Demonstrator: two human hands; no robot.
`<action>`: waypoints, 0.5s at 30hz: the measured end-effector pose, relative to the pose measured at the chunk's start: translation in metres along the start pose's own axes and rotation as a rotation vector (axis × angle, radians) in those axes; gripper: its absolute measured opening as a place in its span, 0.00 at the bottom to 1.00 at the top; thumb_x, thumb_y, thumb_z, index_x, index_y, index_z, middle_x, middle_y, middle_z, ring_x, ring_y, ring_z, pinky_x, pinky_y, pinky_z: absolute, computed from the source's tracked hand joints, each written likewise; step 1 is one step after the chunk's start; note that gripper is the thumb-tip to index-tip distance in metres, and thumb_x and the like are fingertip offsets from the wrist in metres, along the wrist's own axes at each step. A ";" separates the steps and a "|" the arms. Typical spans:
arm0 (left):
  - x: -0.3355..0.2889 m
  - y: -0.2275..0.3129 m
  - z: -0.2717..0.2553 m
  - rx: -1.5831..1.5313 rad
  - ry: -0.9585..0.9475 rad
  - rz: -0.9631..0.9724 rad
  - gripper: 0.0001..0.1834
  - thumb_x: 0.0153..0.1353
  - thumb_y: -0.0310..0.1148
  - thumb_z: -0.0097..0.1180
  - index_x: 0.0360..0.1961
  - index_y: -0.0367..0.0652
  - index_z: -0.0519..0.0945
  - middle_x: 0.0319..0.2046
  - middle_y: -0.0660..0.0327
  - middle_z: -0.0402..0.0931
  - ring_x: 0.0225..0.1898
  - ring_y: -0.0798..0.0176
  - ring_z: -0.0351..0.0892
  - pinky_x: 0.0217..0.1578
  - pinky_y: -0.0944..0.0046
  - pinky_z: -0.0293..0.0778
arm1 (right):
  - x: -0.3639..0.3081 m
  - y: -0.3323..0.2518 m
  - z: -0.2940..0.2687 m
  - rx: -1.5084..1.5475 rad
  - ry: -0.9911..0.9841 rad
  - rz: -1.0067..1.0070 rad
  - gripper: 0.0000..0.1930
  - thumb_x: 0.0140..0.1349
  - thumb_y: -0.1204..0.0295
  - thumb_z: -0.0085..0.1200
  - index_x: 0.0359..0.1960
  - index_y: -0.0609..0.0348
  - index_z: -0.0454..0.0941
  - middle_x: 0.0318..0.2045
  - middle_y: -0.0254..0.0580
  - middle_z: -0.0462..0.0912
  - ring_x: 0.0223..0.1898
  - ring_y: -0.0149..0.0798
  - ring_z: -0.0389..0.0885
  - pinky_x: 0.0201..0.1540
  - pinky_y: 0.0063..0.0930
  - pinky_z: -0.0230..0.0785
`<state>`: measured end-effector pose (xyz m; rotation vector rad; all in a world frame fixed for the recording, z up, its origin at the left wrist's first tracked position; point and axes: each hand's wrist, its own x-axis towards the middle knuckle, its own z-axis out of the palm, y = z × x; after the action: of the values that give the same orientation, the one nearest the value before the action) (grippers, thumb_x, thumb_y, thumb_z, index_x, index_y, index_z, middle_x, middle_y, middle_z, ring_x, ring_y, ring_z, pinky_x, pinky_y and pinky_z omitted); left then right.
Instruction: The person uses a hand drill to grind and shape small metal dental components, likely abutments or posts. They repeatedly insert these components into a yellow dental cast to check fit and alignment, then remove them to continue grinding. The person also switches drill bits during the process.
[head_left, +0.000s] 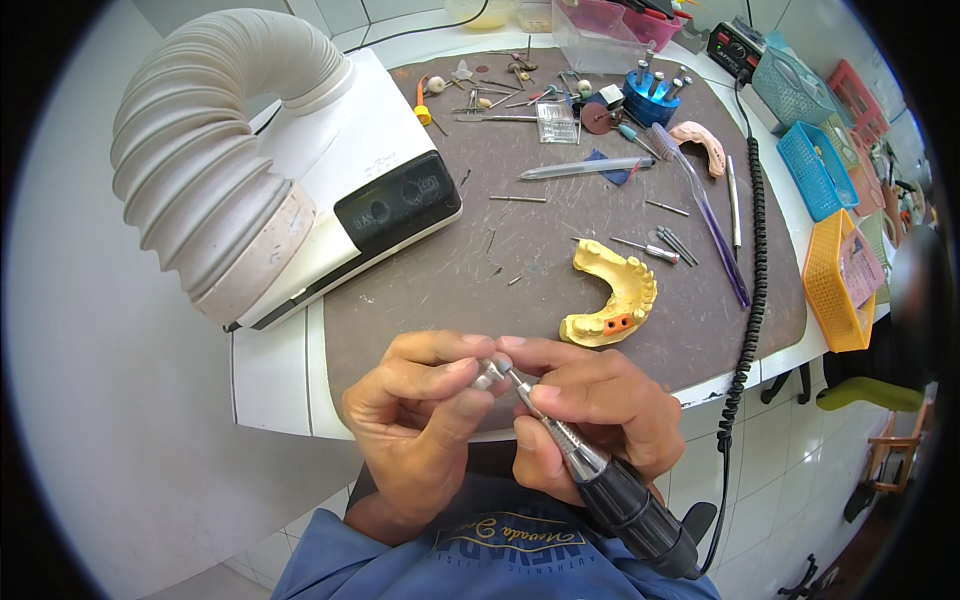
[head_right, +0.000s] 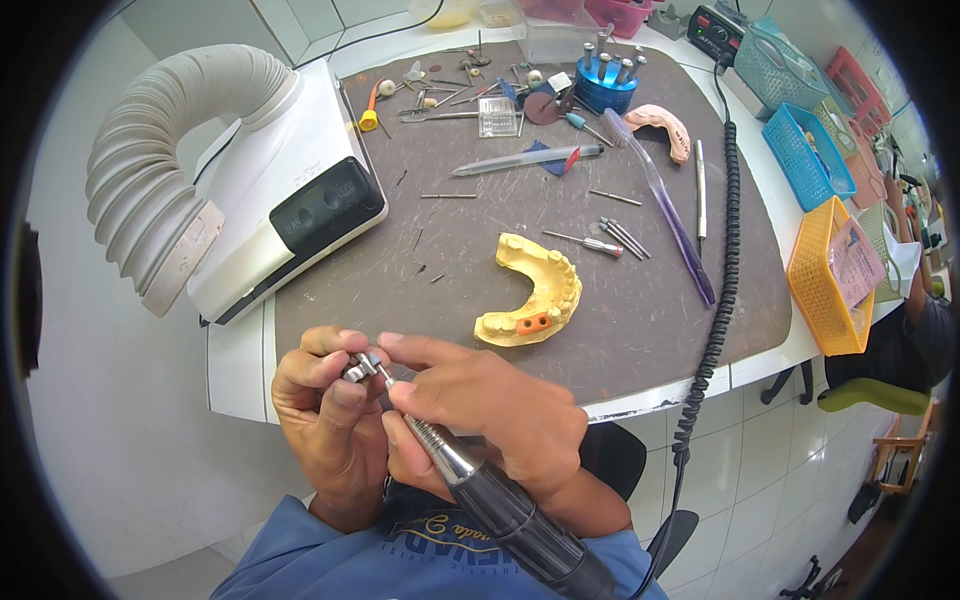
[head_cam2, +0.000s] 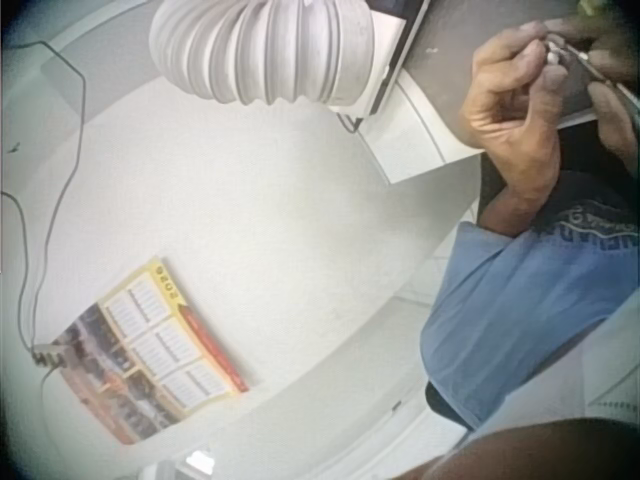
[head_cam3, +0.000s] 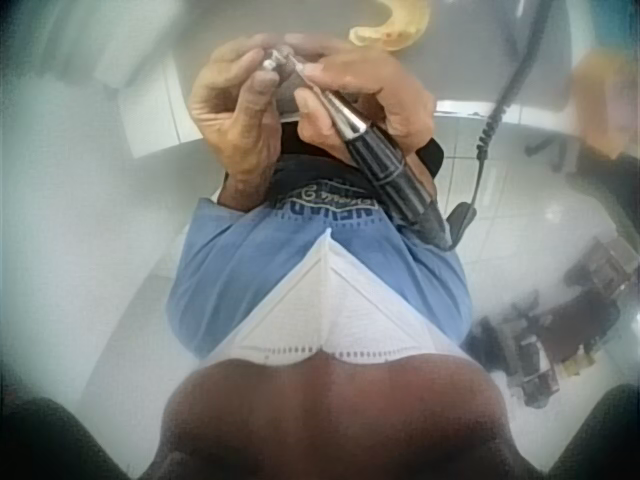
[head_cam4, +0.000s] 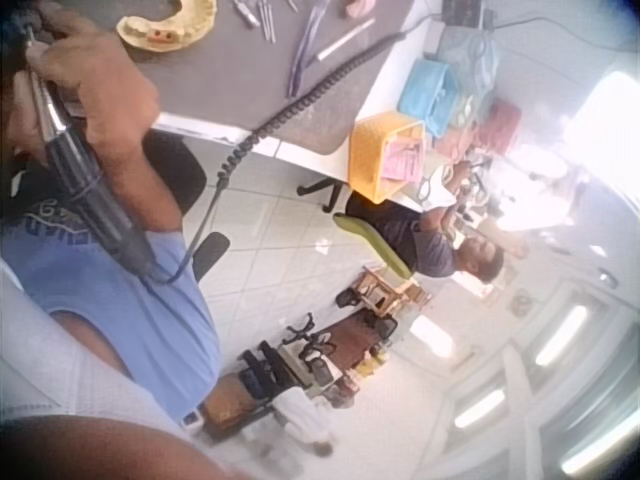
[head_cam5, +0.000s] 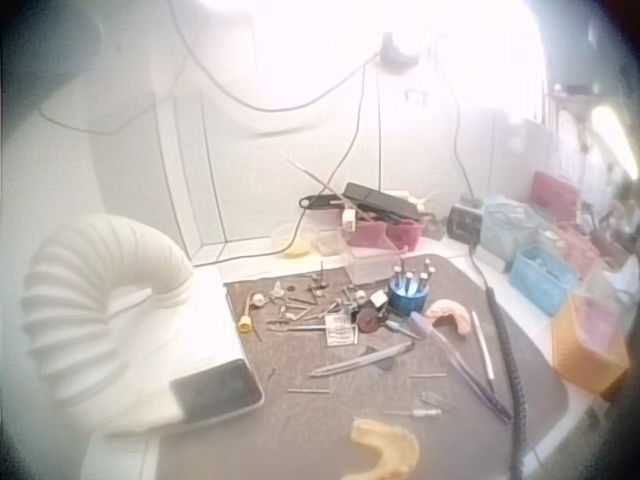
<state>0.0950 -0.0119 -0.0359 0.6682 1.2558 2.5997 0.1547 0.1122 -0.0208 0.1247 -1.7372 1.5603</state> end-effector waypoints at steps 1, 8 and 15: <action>0.000 0.000 0.001 -0.003 -0.002 0.005 0.09 0.59 0.16 0.60 0.41 0.36 0.80 0.48 0.44 0.76 0.47 0.56 0.82 0.50 0.59 0.80 | 0.000 0.000 0.000 0.004 0.005 0.017 0.14 0.50 0.81 0.70 0.39 0.58 0.82 0.34 0.42 0.85 0.46 0.52 0.86 0.46 0.33 0.82; 0.002 -0.001 0.001 0.005 -0.015 0.016 0.10 0.60 0.15 0.59 0.41 0.37 0.79 0.48 0.44 0.76 0.47 0.56 0.82 0.50 0.60 0.80 | 0.000 0.000 0.001 0.014 -0.014 0.008 0.15 0.50 0.81 0.70 0.40 0.56 0.82 0.35 0.41 0.85 0.47 0.51 0.86 0.46 0.33 0.82; 0.001 0.000 0.003 0.000 -0.005 0.020 0.09 0.59 0.15 0.58 0.41 0.36 0.79 0.48 0.44 0.77 0.47 0.56 0.82 0.50 0.60 0.80 | 0.002 -0.001 -0.001 0.025 -0.035 0.010 0.15 0.50 0.81 0.70 0.40 0.57 0.81 0.34 0.42 0.85 0.47 0.51 0.86 0.47 0.33 0.82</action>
<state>0.0951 -0.0093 -0.0343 0.6901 1.2538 2.6120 0.1546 0.1139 -0.0195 0.1567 -1.7478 1.5966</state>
